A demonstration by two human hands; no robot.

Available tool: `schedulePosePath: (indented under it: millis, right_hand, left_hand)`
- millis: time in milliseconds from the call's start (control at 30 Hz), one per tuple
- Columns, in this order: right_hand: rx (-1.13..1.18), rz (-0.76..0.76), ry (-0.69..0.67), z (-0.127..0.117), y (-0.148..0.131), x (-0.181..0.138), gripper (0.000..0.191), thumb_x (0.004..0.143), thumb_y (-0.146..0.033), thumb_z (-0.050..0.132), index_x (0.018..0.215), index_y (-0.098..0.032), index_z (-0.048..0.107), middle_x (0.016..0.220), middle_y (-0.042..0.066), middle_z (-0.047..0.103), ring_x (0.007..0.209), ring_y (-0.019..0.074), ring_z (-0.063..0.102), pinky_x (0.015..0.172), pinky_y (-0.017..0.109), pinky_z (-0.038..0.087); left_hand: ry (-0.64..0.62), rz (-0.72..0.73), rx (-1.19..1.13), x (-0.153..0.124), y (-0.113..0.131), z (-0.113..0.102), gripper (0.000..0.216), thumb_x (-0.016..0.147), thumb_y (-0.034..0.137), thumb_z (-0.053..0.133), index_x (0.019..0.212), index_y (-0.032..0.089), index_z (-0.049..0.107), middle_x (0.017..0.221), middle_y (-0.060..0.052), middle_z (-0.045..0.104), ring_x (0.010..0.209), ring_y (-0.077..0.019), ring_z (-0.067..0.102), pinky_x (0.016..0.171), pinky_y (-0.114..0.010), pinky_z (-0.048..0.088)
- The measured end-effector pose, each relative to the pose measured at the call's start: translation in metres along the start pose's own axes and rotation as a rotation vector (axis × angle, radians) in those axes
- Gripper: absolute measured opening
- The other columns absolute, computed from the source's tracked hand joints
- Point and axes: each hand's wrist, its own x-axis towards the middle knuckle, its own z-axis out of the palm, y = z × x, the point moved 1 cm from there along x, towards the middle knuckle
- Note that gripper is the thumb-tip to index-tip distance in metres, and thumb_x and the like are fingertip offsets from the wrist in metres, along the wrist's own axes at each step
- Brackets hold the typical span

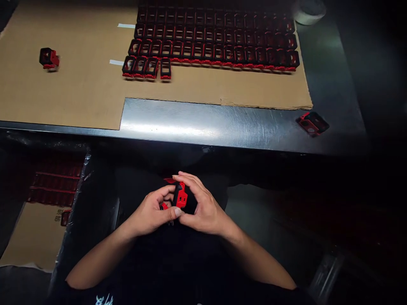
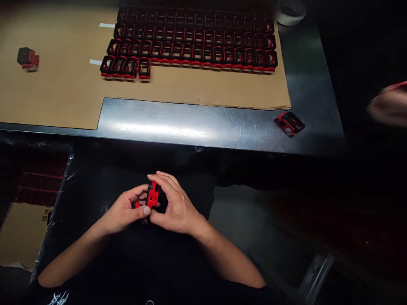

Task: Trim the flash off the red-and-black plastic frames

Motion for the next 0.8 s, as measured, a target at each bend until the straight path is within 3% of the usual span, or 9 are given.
schedulePosePath:
  millis: [133, 200, 267, 367, 467, 667, 800]
  right_hand:
    - [0.072, 0.007, -0.012, -0.009, -0.002, -0.002, 0.082, 0.074, -0.014, 0.071, 0.149, -0.028, 0.042, 0.147, 0.011, 0.051, 0.140, 0.0291, 0.045, 0.116, 0.050, 0.038]
    - [0.223, 0.042, 0.009, -0.017, -0.001, -0.004, 0.068, 0.076, -0.014, 0.067, 0.141, -0.027, 0.052, 0.136, 0.009, 0.057, 0.126, 0.0271, 0.055, 0.105, 0.044, 0.048]
    - [0.412, 0.108, 0.022, -0.022, 0.001, -0.006, 0.042, 0.081, -0.018, 0.063, 0.123, -0.025, 0.066, 0.109, 0.006, 0.064, 0.099, 0.0213, 0.063, 0.083, 0.034, 0.054]
    - [0.667, 0.228, -0.074, -0.019, 0.002, -0.009, 0.023, 0.087, -0.028, 0.064, 0.106, -0.020, 0.074, 0.075, 0.000, 0.056, 0.063, 0.0121, 0.050, 0.059, 0.026, 0.041]
    - [0.821, 0.265, -0.148, -0.010, -0.001, -0.009, 0.024, 0.086, -0.036, 0.068, 0.101, -0.018, 0.076, 0.067, -0.002, 0.053, 0.057, 0.0100, 0.043, 0.055, 0.025, 0.035]
    - [0.742, 0.261, -0.077, -0.001, -0.009, -0.007, 0.026, 0.083, -0.043, 0.075, 0.090, -0.018, 0.078, 0.063, -0.003, 0.050, 0.056, 0.0101, 0.041, 0.052, 0.024, 0.036]
    - [0.552, 0.187, -0.024, -0.001, -0.011, -0.009, 0.018, 0.085, -0.037, 0.075, 0.082, -0.020, 0.078, 0.063, -0.002, 0.054, 0.054, 0.0102, 0.044, 0.049, 0.024, 0.037]
  left_hand:
    - [0.072, 0.035, 0.102, -0.004, 0.004, -0.001, 0.056, 0.087, 0.045, 0.071, 0.135, 0.020, 0.057, 0.102, -0.008, 0.071, 0.066, -0.0111, 0.060, 0.063, -0.026, 0.054]
    - [0.104, 0.110, 0.232, -0.006, 0.006, -0.004, 0.055, 0.088, 0.042, 0.070, 0.136, 0.020, 0.056, 0.098, -0.007, 0.072, 0.066, -0.0119, 0.061, 0.064, -0.026, 0.054]
    - [0.153, 0.210, 0.406, -0.009, 0.007, -0.007, 0.052, 0.088, 0.037, 0.070, 0.135, 0.021, 0.057, 0.100, -0.006, 0.072, 0.073, -0.0142, 0.064, 0.069, -0.028, 0.055]
    - [0.195, 0.352, 0.594, -0.010, 0.008, -0.010, 0.046, 0.089, 0.031, 0.070, 0.134, 0.024, 0.059, 0.116, -0.008, 0.071, 0.097, -0.0190, 0.069, 0.085, -0.032, 0.058]
    - [0.174, 0.458, 0.675, -0.010, 0.009, -0.010, 0.045, 0.091, 0.024, 0.066, 0.135, 0.027, 0.057, 0.123, -0.008, 0.069, 0.109, -0.0189, 0.068, 0.093, -0.032, 0.057]
    - [0.155, 0.570, 0.741, -0.010, 0.011, -0.012, 0.048, 0.092, 0.018, 0.062, 0.137, 0.030, 0.056, 0.128, -0.008, 0.066, 0.116, -0.0209, 0.067, 0.095, -0.034, 0.058]
    - [0.251, 0.482, 0.676, -0.012, 0.012, -0.012, 0.054, 0.089, 0.022, 0.066, 0.141, 0.030, 0.052, 0.132, -0.009, 0.063, 0.110, -0.0223, 0.067, 0.088, -0.034, 0.059]
